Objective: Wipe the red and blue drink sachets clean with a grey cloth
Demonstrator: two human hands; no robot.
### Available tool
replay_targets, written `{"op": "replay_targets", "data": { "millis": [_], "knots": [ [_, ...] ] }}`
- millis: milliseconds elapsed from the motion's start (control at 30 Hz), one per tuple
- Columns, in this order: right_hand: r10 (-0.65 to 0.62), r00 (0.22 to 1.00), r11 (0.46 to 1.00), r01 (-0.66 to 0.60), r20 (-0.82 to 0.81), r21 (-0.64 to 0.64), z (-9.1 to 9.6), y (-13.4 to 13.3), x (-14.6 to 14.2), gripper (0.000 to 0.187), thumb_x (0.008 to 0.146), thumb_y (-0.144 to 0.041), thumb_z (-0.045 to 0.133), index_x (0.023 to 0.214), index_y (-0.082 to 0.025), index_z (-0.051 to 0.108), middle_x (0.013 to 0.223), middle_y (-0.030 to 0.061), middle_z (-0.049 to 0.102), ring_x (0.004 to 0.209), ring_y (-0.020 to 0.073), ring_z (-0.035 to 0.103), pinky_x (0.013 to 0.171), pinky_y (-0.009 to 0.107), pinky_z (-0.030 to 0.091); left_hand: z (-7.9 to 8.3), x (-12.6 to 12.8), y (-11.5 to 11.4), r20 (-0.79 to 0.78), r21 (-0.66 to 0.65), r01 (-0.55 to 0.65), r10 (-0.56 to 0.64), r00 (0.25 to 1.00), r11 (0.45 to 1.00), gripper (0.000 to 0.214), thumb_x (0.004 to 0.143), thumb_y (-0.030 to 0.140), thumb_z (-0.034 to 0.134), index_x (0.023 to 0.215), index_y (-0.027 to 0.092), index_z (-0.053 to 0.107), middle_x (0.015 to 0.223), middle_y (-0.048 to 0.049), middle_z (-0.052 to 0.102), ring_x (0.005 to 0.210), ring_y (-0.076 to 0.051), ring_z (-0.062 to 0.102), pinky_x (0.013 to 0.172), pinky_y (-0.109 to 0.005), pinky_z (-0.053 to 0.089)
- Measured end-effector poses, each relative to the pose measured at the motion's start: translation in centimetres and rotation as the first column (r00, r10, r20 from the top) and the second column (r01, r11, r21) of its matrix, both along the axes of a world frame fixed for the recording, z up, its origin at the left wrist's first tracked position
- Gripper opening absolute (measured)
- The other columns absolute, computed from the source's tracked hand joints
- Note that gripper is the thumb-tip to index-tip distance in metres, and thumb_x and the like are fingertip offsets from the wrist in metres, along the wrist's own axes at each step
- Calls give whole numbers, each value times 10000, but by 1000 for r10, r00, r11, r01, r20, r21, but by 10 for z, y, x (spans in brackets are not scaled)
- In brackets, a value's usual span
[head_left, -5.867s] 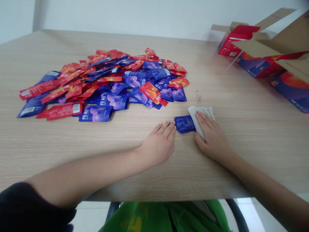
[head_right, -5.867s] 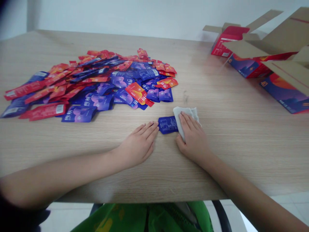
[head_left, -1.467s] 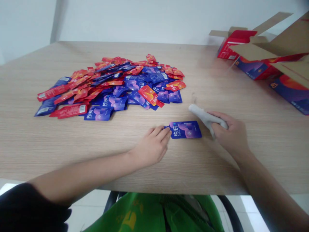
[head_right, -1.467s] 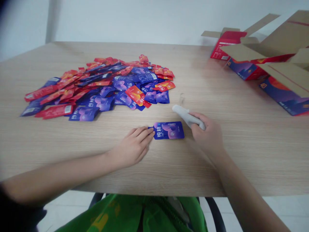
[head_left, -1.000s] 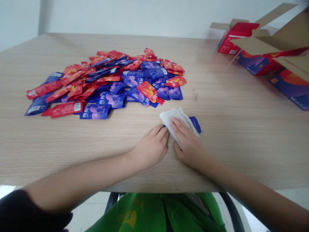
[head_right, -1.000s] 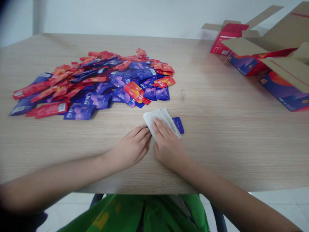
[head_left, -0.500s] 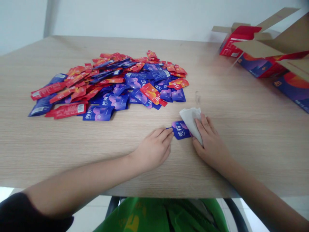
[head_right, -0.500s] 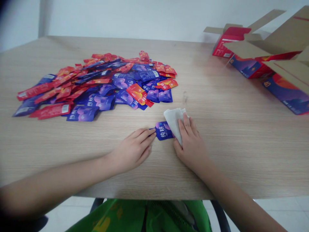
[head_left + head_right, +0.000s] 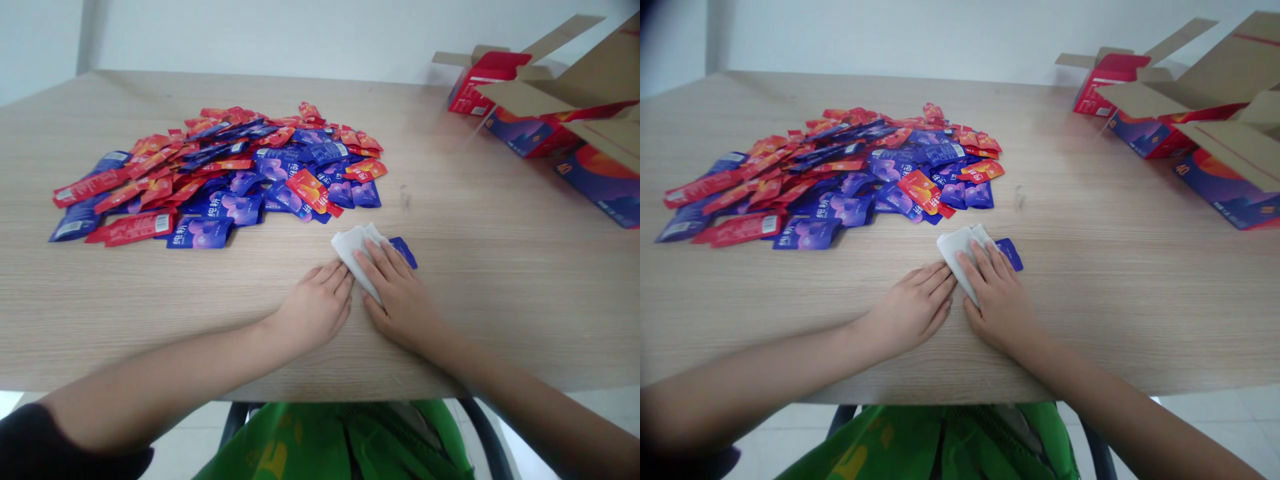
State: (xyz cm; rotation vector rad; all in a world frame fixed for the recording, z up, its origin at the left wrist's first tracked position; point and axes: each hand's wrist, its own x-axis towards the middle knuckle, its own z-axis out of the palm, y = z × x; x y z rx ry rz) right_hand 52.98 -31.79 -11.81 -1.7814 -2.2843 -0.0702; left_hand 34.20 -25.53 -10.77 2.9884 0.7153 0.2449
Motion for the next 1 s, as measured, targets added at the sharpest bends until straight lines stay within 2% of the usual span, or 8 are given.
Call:
{"op": "replay_targets", "data": {
  "millis": [100,200,267,433,600,700,800,1000],
  "knots": [
    [-94,995,996,94,28,9,-1,-4,17,621,920,-284,448,1513,-142,329,1597,104,245,1468,304,190,1174,493,268,0,0,-1,-38,3,-9,9,999,1000,472,974,250,384,1379,31,488,1459,-179,478,1352,-284,458,1115,-414,391],
    [-222,974,975,222,47,1,-3,-8,36,633,944,-318,416,1519,-83,293,1576,141,285,1454,313,233,1160,496,299,-1,0,-1,-70,12,-15,15,997,1000,485,980,256,373,1396,26,468,1490,-178,435,1367,-286,439,1118,-414,387],
    [-262,964,965,263,53,-5,-5,-9,44,633,952,-328,405,1514,-59,292,1569,158,296,1450,319,242,1159,498,300,-1,0,-2,-80,20,-16,17,997,1000,494,981,258,368,1405,21,457,1498,-181,420,1374,-289,430,1119,-418,384],
    [-231,973,973,231,31,8,-5,-8,31,634,941,-304,413,1512,-54,294,1577,164,271,1460,330,203,1160,515,290,-2,0,-3,-71,63,-4,9,997,998,486,974,246,364,1384,11,478,1485,-189,433,1357,-297,451,1097,-420,403],
    [-41,999,999,41,5,3,-2,-3,-5,661,889,-245,444,1505,-44,311,1586,168,245,1471,337,150,1183,512,236,-3,0,-3,-41,98,6,-2,999,995,453,960,230,396,1324,-1,538,1391,-201,544,1320,-314,489,1068,-426,422],
    [11,1000,1000,-11,-11,0,0,-2,-12,650,883,-245,437,1498,-63,334,1589,152,247,1471,326,156,1181,511,238,-2,0,-3,-33,97,11,-8,999,995,428,953,246,423,1276,11,577,1327,-196,598,1301,-317,505,1051,-422,435],
    [-9,1000,1000,9,0,-1,0,-5,-3,655,884,-253,436,1500,-60,325,1589,144,250,1469,315,173,1180,502,250,0,0,-2,-47,82,0,4,999,997,450,967,250,388,1322,18,537,1394,-185,546,1329,-295,480,1078,-413,413],
    [-199,979,980,198,48,28,-9,-16,37,689,932,-314,421,1533,-49,211,1575,176,270,1461,315,208,1158,513,298,3,1,-2,-83,39,-2,5,997,999,488,972,250,362,1382,11,477,1474,-186,454,1355,-298,449,1106,-414,381]
  ]
}}
